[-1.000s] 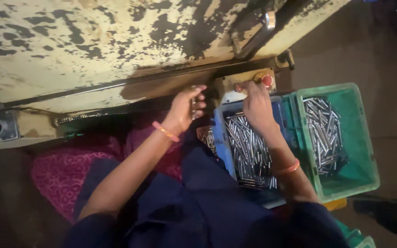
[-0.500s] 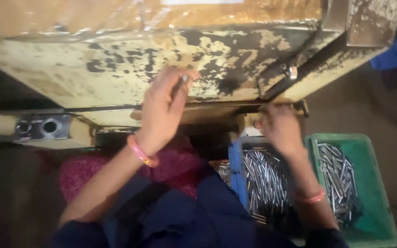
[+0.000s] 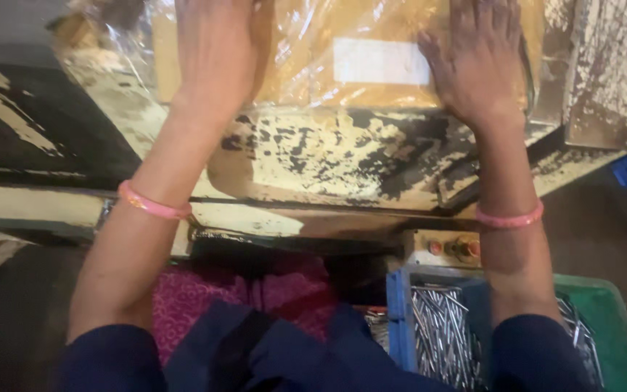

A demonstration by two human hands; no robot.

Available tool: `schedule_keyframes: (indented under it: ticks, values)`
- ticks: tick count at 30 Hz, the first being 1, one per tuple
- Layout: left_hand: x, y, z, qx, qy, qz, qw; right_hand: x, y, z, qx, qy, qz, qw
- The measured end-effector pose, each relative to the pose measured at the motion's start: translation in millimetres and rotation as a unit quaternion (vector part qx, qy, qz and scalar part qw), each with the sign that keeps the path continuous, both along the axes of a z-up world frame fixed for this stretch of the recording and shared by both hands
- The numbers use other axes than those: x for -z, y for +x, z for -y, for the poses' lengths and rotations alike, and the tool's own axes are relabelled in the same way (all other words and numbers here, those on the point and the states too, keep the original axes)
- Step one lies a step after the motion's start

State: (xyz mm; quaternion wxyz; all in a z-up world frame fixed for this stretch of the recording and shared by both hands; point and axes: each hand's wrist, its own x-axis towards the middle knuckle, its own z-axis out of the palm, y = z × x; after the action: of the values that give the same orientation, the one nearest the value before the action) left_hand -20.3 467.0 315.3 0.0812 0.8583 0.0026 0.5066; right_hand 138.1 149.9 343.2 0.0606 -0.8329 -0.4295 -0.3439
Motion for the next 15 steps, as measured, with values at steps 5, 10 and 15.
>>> schedule_keyframes:
  ticks: [5, 10, 15]
  values:
    - [10, -2, -3, 0.008, 0.025, 0.052, 0.998, 17, 18, 2, 0.043, 0.009, 0.049, 0.998]
    - [19, -2, -9, 0.028, 0.047, 0.009, 0.998, 28, 20, 6, 0.101, -0.005, -0.072, 0.992]
    - [36, -3, -21, 0.047, 0.034, -0.022, 0.998, 27, 22, 1, -0.116, 0.102, -0.114, 0.981]
